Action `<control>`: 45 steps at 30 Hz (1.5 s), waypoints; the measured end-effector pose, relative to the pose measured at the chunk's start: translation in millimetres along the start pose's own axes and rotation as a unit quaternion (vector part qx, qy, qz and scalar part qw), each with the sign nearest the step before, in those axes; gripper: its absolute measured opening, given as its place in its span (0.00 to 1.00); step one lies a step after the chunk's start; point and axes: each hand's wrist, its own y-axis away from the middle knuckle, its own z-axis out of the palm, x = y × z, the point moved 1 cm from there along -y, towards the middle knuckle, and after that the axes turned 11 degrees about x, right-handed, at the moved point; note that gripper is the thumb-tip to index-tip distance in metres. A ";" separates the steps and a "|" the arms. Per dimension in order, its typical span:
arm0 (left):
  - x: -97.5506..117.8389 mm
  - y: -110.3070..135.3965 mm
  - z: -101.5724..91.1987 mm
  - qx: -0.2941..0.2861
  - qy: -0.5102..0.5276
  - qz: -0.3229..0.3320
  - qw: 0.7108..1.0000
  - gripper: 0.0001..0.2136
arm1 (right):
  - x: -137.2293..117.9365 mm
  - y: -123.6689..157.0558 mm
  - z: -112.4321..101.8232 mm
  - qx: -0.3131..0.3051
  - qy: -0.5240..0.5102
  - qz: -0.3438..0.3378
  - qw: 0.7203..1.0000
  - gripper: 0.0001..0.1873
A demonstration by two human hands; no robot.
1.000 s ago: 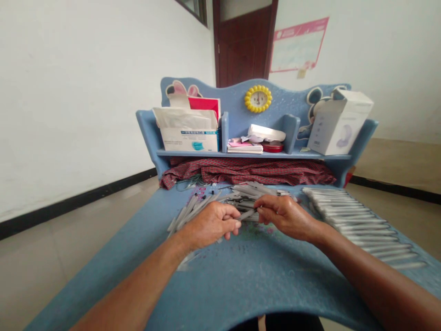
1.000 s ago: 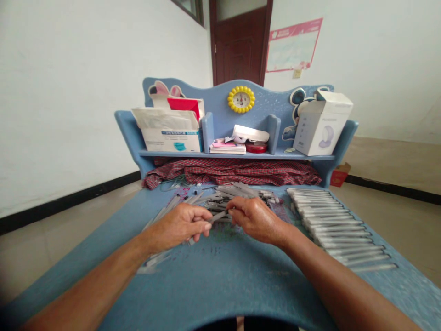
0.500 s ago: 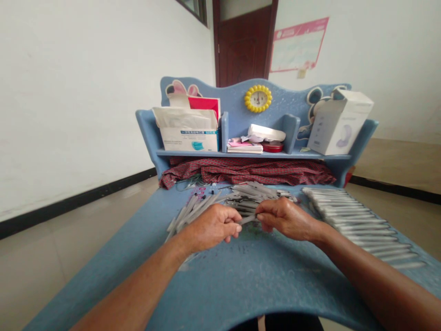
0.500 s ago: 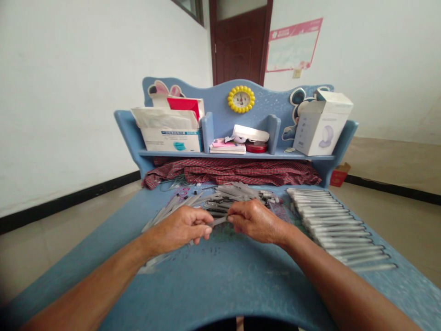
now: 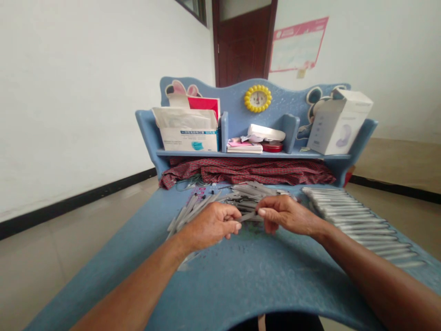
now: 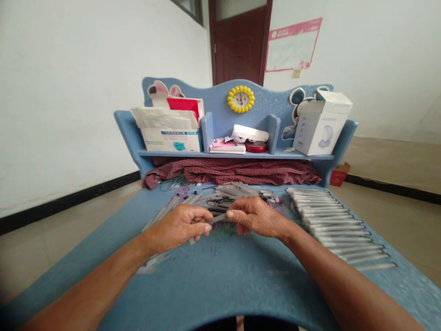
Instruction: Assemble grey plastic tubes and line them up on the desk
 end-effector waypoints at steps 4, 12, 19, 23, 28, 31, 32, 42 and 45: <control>-1.2 0.4 0.8 -0.008 0.009 -0.002 1.000 0.06 | -0.2 -0.1 1.2 0.021 -0.019 -0.025 0.999 0.18; -0.4 1.3 1.8 -0.009 0.012 0.000 1.000 0.06 | -1.4 -0.2 0.7 0.027 0.018 -0.014 0.999 0.19; -2.1 0.8 2.7 -0.015 -0.001 -0.004 1.000 0.07 | -0.9 0.1 2.3 0.007 0.047 -0.001 0.999 0.22; -2.3 0.6 2.7 -0.015 -0.005 -0.002 1.000 0.07 | 0.6 0.0 2.7 -0.005 0.006 -0.003 1.000 0.20; -1.2 1.0 2.7 -0.013 -0.007 0.005 1.000 0.07 | 2.1 -0.6 2.7 -0.001 0.037 0.010 0.999 0.22; -0.3 1.6 2.5 -0.007 -0.010 0.005 1.000 0.07 | 2.0 -0.6 2.5 0.001 -0.002 -0.001 1.000 0.20; 0.0 1.7 2.5 -0.008 -0.012 0.005 1.000 0.06 | 1.9 -0.5 2.5 0.001 0.001 0.000 1.000 0.21; 2.3 2.5 3.4 -0.003 -0.021 0.004 1.000 0.06 | -1.2 1.5 3.0 -0.009 0.043 0.014 0.999 0.25; 2.5 2.4 3.4 -0.006 -0.031 0.009 0.999 0.06 | -1.2 1.5 2.2 -0.004 0.052 0.007 0.999 0.24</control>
